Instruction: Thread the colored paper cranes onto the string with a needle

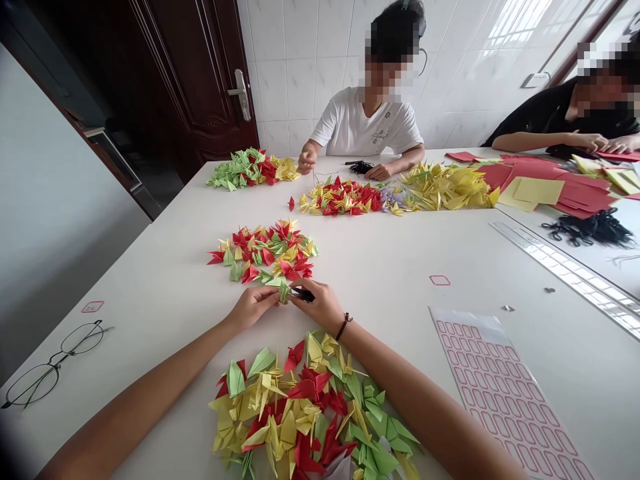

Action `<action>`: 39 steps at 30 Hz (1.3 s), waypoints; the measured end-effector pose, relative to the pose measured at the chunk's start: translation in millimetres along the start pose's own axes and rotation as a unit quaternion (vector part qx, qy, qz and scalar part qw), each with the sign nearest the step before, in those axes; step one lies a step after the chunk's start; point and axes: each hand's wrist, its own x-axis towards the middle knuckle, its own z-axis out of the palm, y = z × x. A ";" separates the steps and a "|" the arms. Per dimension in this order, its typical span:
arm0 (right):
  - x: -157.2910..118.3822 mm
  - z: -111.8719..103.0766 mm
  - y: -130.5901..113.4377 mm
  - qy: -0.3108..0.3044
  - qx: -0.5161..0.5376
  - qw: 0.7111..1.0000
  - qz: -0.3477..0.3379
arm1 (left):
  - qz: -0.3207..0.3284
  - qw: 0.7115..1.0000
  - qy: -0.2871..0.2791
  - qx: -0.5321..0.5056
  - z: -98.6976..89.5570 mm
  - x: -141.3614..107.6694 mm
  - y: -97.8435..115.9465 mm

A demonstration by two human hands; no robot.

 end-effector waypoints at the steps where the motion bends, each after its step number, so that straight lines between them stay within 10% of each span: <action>1: 0.2 0.0 0.3 -0.006 -0.001 1.000 -0.001 | 0.005 1.000 -0.002 0.010 0.0 -0.8 0.9; 39: 1.0 -3.6 -2.9 -0.069 -0.023 0.997 0.003 | -0.040 0.989 0.061 -0.128 -10.1 6.4 -4.6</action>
